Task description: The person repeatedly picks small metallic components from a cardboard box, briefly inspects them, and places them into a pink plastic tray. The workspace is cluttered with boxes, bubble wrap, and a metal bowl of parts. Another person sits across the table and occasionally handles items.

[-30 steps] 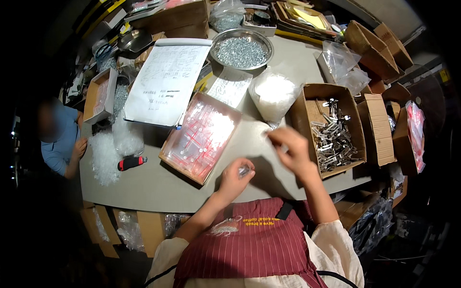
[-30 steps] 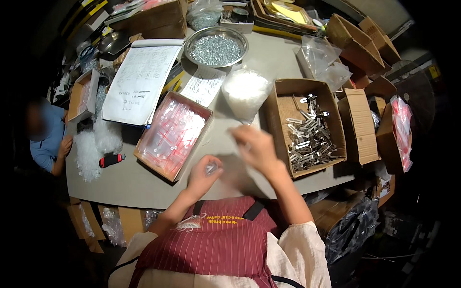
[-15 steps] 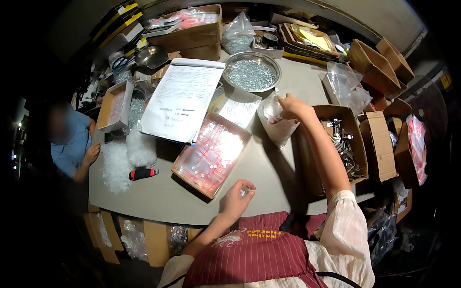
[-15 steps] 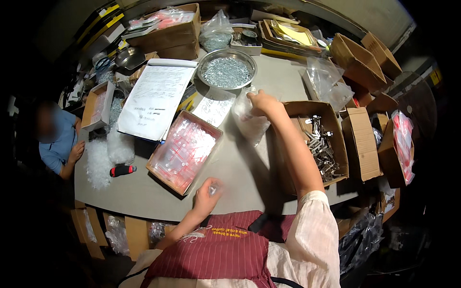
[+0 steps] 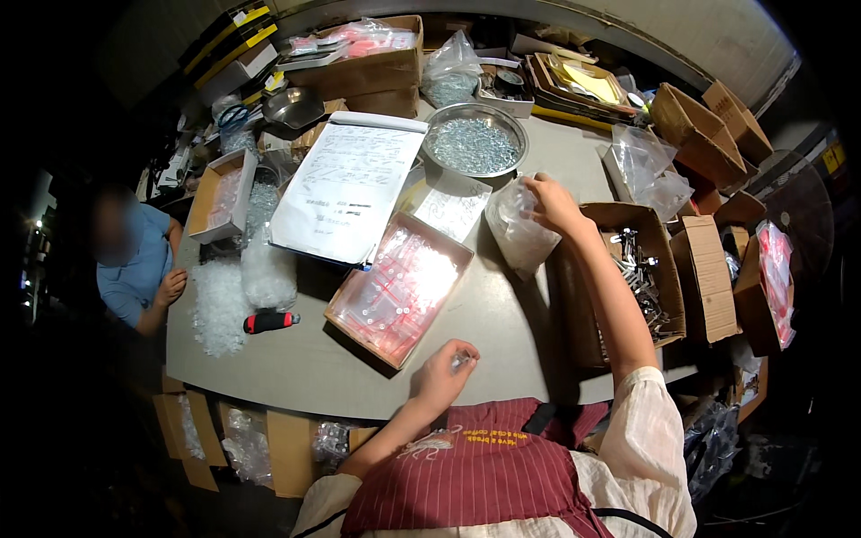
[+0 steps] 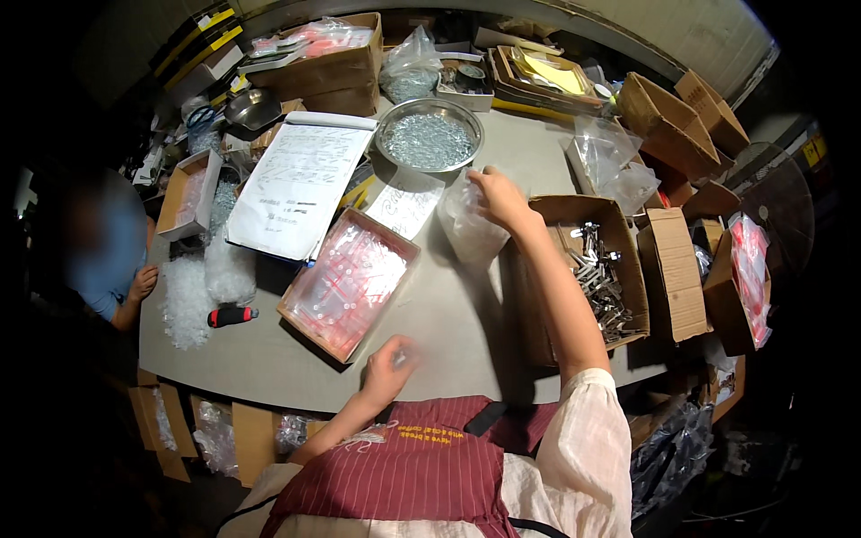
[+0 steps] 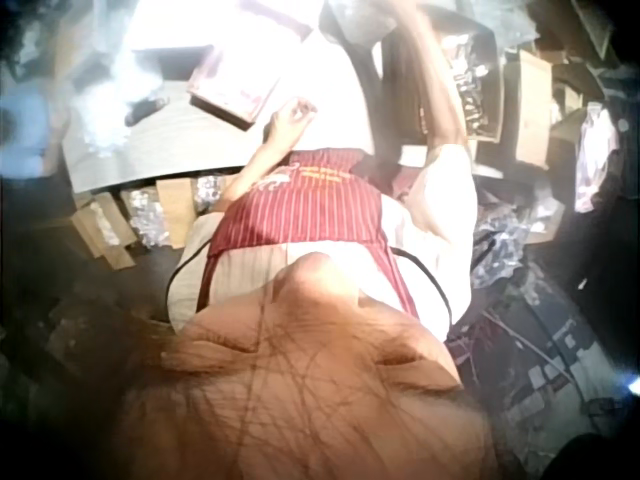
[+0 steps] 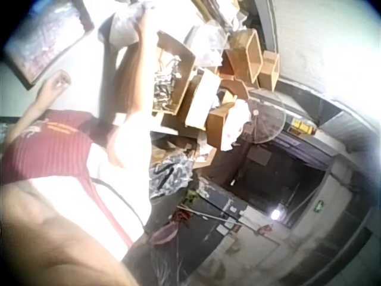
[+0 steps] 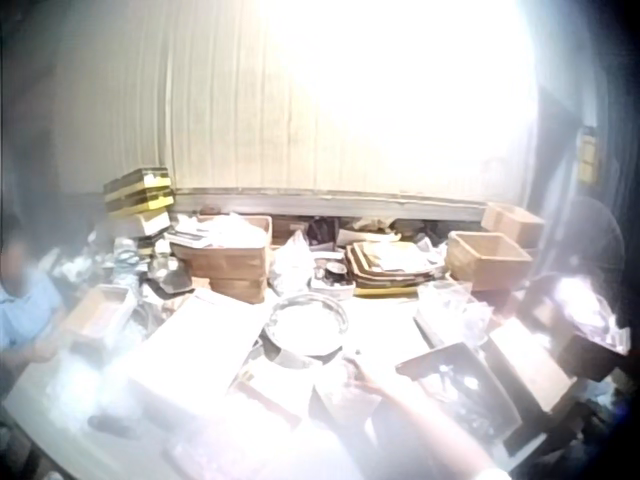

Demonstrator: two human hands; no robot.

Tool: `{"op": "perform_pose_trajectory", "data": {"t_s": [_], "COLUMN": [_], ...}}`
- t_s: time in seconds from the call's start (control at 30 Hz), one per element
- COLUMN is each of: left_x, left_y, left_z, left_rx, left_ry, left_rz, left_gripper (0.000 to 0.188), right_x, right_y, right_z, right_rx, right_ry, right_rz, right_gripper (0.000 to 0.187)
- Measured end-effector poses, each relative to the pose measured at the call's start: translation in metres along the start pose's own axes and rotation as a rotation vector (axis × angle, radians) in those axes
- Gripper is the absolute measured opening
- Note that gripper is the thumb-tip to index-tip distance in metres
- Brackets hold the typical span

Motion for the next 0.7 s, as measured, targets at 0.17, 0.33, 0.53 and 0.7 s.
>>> {"op": "perform_pose_trajectory", "data": {"t_s": [0.17,0.33,0.53,0.7], "left_x": [0.003,-0.001,0.001,0.002], "left_y": [0.003,-0.004,-0.008,-0.001], "left_z": [-0.001,0.002,0.001,0.006], "left_rx": [0.031,-0.004,-0.023,0.063], "left_ry": [-0.057,-0.004,-0.016,-0.083], "left_rz": [0.029,0.040,0.030,0.101], "left_gripper": [0.014,0.014,0.015,0.019], "right_x": [0.013,0.010,0.009,0.023], "right_y": [0.011,-0.012,-0.026,-0.019], "right_z": [-0.002,0.000,0.001,0.009], "right_rx": [-0.022,-0.343,-0.253,0.056], "right_ry": [-0.049,-0.334,-0.220,-0.161], "right_rz": [-0.015,-0.169,-0.156,-0.379], "right_gripper": [0.045,0.047,0.047,0.039]}}
Point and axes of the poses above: each hand's wrist, its own z-axis away from the middle knuckle, its own y-axis out of the back of the hand, x = y × z, the point moved 6 cm from there along -z, towards the middle knuckle, and after that the axes turned 9 degrees about -y, right-handed, at the moved point
